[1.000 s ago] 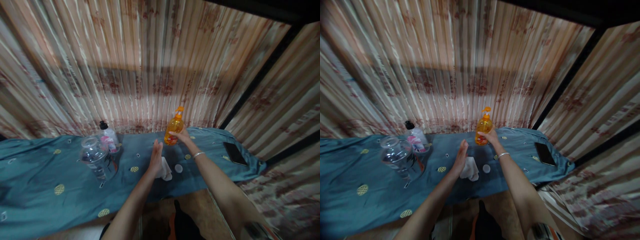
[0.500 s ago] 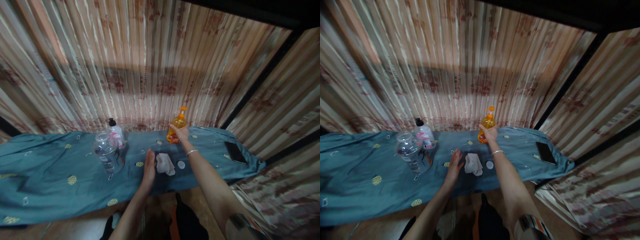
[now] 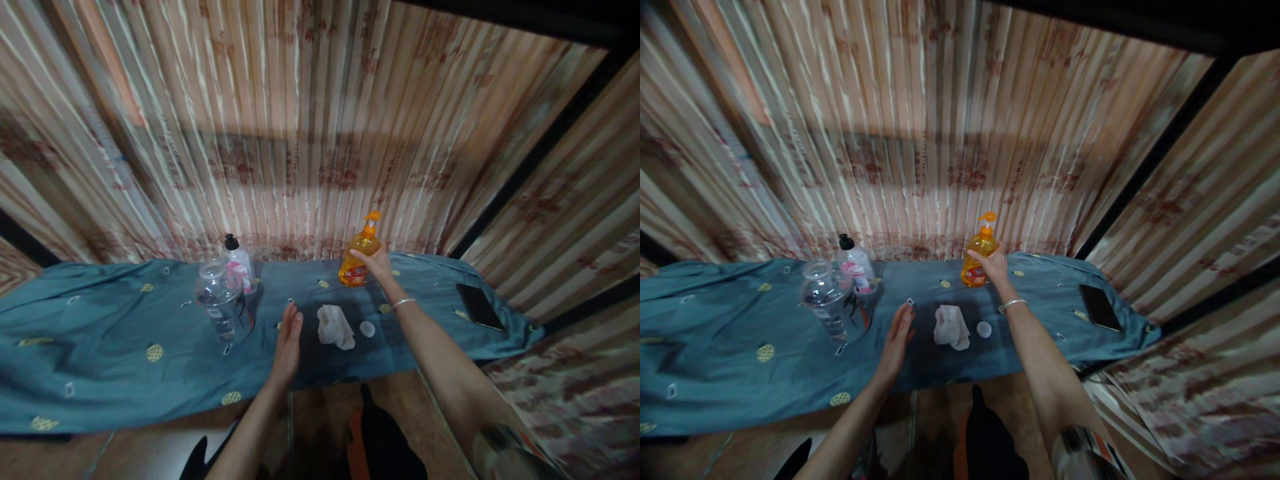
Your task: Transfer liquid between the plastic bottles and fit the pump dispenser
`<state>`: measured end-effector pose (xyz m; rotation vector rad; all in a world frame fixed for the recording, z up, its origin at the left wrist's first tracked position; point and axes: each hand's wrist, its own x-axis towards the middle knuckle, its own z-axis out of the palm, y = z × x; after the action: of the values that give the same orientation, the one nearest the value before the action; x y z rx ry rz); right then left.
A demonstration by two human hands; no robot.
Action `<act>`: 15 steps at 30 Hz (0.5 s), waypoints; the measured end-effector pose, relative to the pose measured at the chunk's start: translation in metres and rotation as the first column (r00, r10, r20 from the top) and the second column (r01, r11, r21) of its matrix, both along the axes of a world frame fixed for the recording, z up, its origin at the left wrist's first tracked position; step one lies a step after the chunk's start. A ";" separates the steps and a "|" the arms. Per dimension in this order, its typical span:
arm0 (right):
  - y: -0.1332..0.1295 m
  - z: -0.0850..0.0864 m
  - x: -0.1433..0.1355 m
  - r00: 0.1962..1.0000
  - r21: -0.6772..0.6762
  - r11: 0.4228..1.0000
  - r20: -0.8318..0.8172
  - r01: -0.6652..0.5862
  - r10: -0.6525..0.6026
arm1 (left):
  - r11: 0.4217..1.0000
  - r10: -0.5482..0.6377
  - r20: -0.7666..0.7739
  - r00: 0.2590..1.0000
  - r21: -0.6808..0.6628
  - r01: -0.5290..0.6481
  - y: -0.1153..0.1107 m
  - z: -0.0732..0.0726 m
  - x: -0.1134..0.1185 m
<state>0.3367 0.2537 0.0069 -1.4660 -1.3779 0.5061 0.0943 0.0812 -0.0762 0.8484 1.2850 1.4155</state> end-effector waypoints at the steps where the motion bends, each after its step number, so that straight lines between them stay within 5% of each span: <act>1: 0.000 0.002 -0.003 0.999 0.012 0.999 -0.003 0.051 -0.051 | 1.000 0.007 -0.007 1.000 0.002 -0.007 0.000 -0.001 -0.001; 4: 0.000 0.010 -0.017 0.978 0.073 0.976 0.016 0.205 -0.206 | 1.000 0.023 -0.025 0.999 0.007 -0.023 -0.002 -0.003 -0.003; 10: -0.011 0.020 -0.031 0.964 0.147 0.962 0.097 0.230 -0.246 | 0.999 0.031 -0.039 0.999 0.023 -0.030 -0.004 -0.002 -0.006; 15: -0.054 -0.013 -0.052 0.976 0.223 0.965 0.137 0.134 -0.167 | 0.996 0.050 -0.055 0.997 0.080 -0.045 -0.006 0.000 -0.004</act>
<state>0.2848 0.1997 -0.0057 -1.4429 -1.3810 0.1436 0.0902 0.0756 -0.0760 0.9225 1.3072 1.4971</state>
